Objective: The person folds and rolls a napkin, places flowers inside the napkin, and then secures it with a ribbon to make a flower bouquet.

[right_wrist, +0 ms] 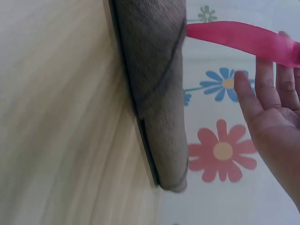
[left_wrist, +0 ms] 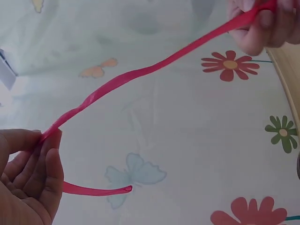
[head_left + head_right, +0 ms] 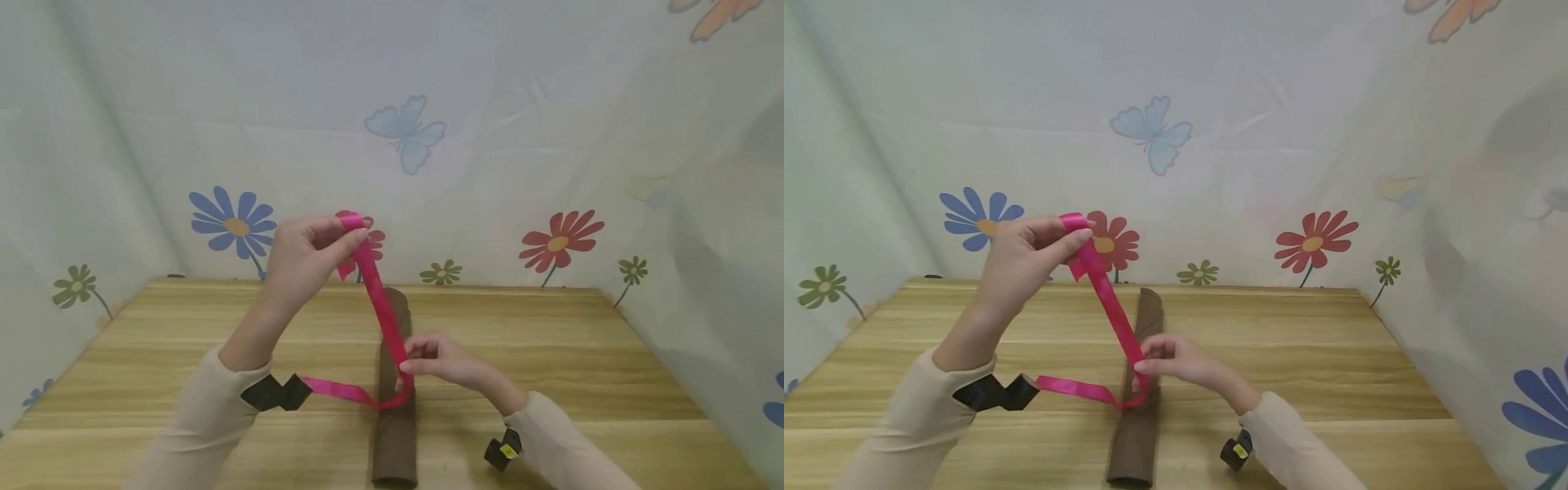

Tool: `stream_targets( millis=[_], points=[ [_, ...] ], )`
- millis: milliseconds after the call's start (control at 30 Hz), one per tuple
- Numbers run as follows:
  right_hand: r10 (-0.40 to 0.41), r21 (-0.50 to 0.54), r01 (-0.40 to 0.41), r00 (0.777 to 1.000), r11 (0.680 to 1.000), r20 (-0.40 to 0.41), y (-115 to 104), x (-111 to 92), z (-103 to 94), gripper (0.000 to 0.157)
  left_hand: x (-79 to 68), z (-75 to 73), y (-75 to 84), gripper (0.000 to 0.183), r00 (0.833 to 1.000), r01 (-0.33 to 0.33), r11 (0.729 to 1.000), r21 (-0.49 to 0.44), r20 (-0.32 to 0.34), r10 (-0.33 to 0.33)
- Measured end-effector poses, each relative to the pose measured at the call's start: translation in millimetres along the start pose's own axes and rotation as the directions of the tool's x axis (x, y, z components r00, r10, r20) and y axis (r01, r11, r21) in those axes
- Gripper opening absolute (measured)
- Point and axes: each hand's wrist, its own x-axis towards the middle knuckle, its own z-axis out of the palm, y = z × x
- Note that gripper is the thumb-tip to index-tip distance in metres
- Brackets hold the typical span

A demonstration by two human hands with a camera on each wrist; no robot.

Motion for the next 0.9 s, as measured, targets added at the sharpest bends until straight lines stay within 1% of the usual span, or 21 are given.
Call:
stream_targets(
  millis=[67,133,233,300,333,433,467,533,633,700,767,800,867,900],
  points=[
    [-0.021,0.004,0.021,1.0,1.0,-0.01,-1.4,-4.1,-5.1,0.031,-1.6,-8.2,-8.0,0.027,0.998,0.05,0.999,-0.016,-0.027,-0.05],
    [-0.024,0.004,0.024,0.999,1.0,-0.031,-3.5,-8.6,-10.4,0.03,-4.2,-16.1,-17.7,0.031,0.994,0.092,0.995,-0.043,-0.06,-0.094],
    [0.008,-0.016,-0.009,0.997,1.0,-0.074,-7.7,-16.2,-18.9,0.032,-10.0,-26.4,-33.8,0.034,0.983,0.15,0.982,-0.114,-0.088,-0.161],
    [0.046,-0.024,-0.048,0.994,0.999,-0.104,-11.1,-21.1,-24.6,0.031,-14.3,-32.1,-45.6,0.032,0.974,0.185,0.965,-0.183,-0.097,-0.206],
    [0.061,-0.034,-0.065,0.991,0.997,-0.122,-12.7,-23.4,-27.6,0.029,-16.5,-34.6,-51.6,0.028,0.969,0.205,0.954,-0.219,-0.093,-0.229],
    [0.109,-0.058,-0.121,0.978,0.991,-0.178,-17.6,-28.8,-36.1,0.018,-24.7,-40.5,-69.4,0.016,0.955,0.264,0.923,-0.28,-0.059,-0.291],
    [0.122,-0.064,-0.136,0.973,0.989,-0.196,-19.3,-30.1,-38.8,0.014,-28.0,-42.1,-75.4,0.012,0.95,0.285,0.914,-0.289,-0.04,-0.308],
    [0.134,-0.087,-0.157,0.965,0.984,-0.227,-22.7,-32.1,-44.1,0.009,-35.5,-44.6,-86.7,0.009,0.936,0.337,0.895,-0.292,0.004,-0.351],
    [0.138,-0.136,-0.177,0.956,0.975,-0.259,-28.7,-34.3,-51.4,0.013,-47.9,-47.1,-103.0,0.013,0.906,0.42,0.86,-0.291,0.074,-0.417],
    [0.139,-0.189,-0.196,0.95,0.962,-0.28,-32.4,-35.5,-56.0,0.017,-56.3,-48.9,-114.2,0.021,0.878,0.478,0.835,-0.272,0.127,-0.461],
    [0.15,-0.245,-0.227,0.943,0.943,-0.297,-36.1,-36.2,-60.0,0.021,-64.7,-51.0,-125.9,0.031,0.848,0.528,0.813,-0.243,0.185,-0.496],
    [0.158,-0.273,-0.246,0.938,0.93,-0.307,-37.9,-36.2,-61.7,0.022,-68.6,-52.0,-131.7,0.035,0.831,0.553,0.804,-0.22,0.214,-0.513],
    [0.176,-0.322,-0.281,0.931,0.904,-0.319,-41.9,-35.8,-64.4,0.023,-76.0,-53.7,-142.1,0.043,0.79,0.601,0.783,-0.163,0.274,-0.549],
    [0.181,-0.349,-0.292,0.931,0.89,-0.317,-43.9,-34.9,-65.5,0.023,-79.4,-54.5,-146.9,0.046,0.77,0.617,0.775,-0.137,0.305,-0.56]
  ],
)
